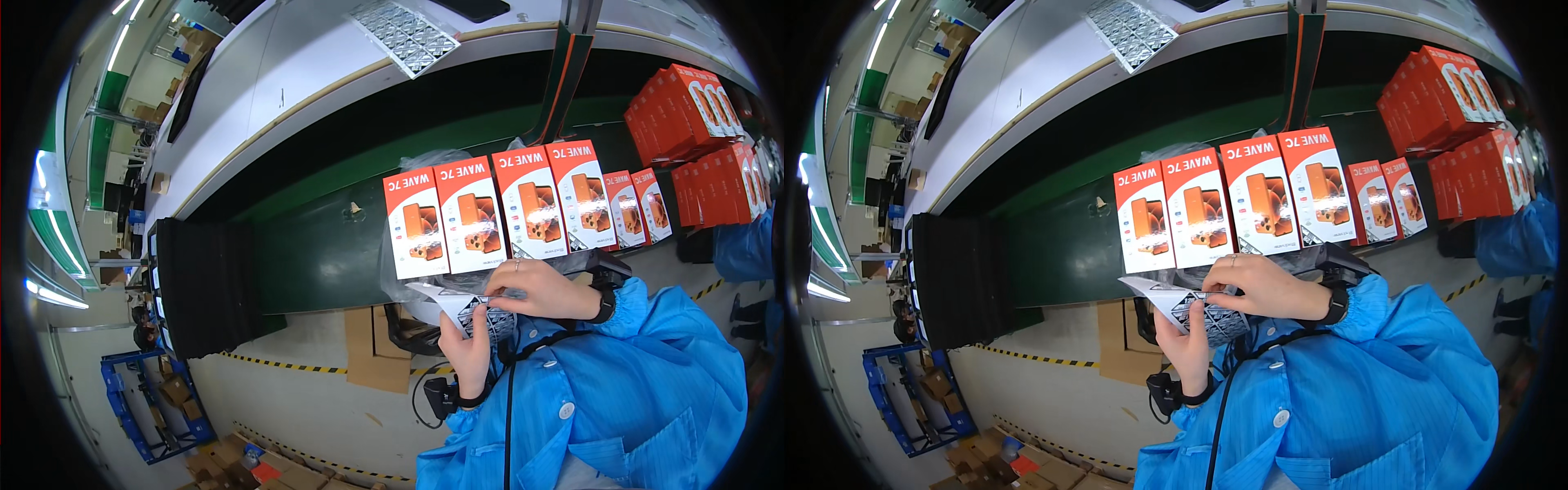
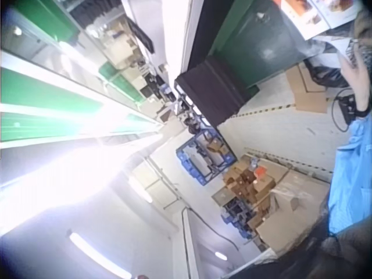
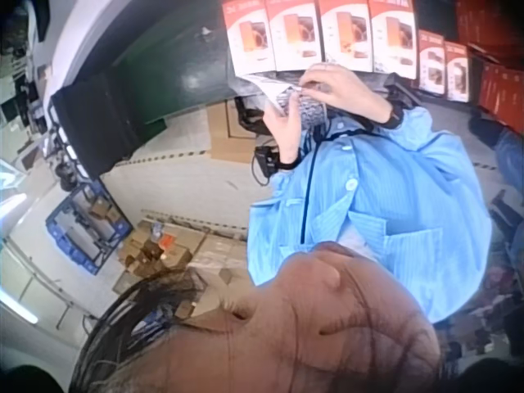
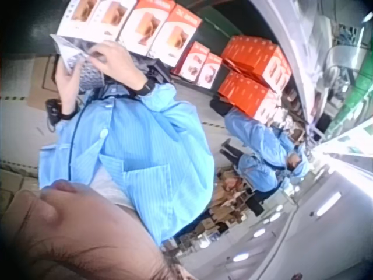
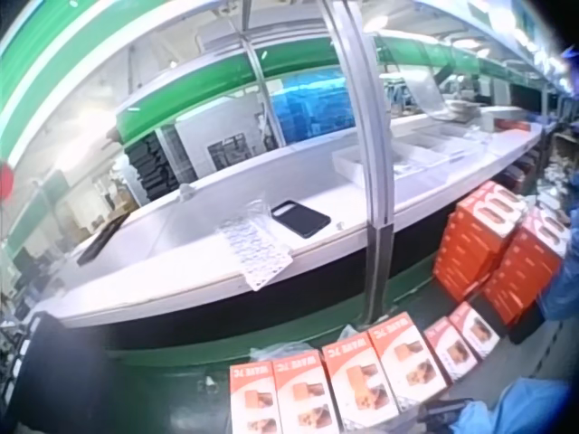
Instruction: Packing phone boxes into a large container and applying warning labels to the boxes.
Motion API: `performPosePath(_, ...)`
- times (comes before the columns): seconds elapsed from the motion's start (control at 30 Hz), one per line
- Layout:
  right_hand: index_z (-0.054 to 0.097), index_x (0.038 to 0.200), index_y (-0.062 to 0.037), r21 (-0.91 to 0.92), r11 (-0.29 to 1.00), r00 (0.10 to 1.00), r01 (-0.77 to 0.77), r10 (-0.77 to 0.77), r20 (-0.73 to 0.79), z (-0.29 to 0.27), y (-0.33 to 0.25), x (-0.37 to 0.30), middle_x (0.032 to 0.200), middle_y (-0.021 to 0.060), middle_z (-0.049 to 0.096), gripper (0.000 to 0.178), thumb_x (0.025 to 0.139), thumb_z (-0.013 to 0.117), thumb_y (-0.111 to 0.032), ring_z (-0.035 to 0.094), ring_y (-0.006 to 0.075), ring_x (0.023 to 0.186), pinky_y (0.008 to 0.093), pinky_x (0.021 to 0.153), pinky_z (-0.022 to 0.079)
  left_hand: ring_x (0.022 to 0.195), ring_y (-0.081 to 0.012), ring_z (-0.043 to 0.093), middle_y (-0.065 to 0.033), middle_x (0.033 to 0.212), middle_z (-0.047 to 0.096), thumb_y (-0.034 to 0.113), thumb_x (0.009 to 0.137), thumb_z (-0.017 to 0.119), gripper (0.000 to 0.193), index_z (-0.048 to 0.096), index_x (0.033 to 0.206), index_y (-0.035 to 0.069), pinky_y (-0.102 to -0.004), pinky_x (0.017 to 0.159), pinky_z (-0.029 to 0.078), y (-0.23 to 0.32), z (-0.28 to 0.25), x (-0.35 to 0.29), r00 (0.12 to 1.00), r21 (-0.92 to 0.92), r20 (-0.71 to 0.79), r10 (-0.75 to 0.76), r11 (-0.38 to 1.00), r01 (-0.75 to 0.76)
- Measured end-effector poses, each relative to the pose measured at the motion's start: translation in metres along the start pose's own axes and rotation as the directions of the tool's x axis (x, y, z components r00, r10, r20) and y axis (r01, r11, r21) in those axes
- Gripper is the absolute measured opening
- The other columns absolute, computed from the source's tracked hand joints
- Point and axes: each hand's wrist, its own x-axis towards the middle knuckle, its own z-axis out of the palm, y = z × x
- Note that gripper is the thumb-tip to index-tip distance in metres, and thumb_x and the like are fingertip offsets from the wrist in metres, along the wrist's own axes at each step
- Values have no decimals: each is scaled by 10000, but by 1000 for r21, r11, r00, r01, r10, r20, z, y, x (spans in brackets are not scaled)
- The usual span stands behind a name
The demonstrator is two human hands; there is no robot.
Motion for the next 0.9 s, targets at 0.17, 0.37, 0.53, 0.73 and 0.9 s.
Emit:
performPosePath(0.17, 617, 877, -12, 106, 980, 986, -166, 165, 20, 11, -1, 13, 826, 114, 637, 187, 781, 671, -163, 630, 258, 760, 331, 665, 491, 733, -148, 649, -143, 812, 670, 89, 848, 637, 187, 541, 941, -42, -281, 644, 491, 0, -13, 13, 999, 178, 24, 27, 983, -31)
performPosePath(0.37, 620, 856, -3, 48, 977, 978, -207, 205, 49, 21, -4, 32, 815, 124, 638, 184, 785, 669, -165, 636, 246, 746, 314, 659, 495, 770, -96, 576, -98, 879, 648, 69, 859, 612, 238, 533, 1057, -38, -256, 691, 469, 0, -26, 21, 999, 215, 49, -16, 977, 6)
performPosePath(0.53, 617, 849, -3, 171, 964, 979, -203, 203, 16, 31, -4, 45, 814, 118, 631, 180, 786, 665, -165, 632, 238, 750, 314, 660, 490, 722, -215, 672, -167, 801, 661, 92, 856, 622, 171, 525, 922, -32, -304, 621, 493, -4, -33, 27, 999, 223, -11, 42, 974, -38)
performPosePath(0.73, 615, 830, -17, 14, 984, 978, -178, 175, 111, 34, -4, 53, 835, 90, 627, 153, 779, 662, -154, 623, 240, 767, 319, 671, 481, 719, -167, 622, -134, 821, 651, 73, 868, 581, 190, 527, 999, -53, -299, 655, 479, -5, -38, 29, 1000, 272, -9, 16, 962, -13)
performPosePath(0.9, 625, 793, -26, 23, 990, 986, -137, 134, 96, 33, 2, 55, 774, 89, 625, 165, 771, 677, -181, 621, 240, 726, 318, 643, 480, 708, -320, 635, -202, 807, 628, 65, 880, 519, 165, 515, 995, -54, -369, 634, 474, -5, -39, 31, 996, 467, -33, 81, 882, -56)
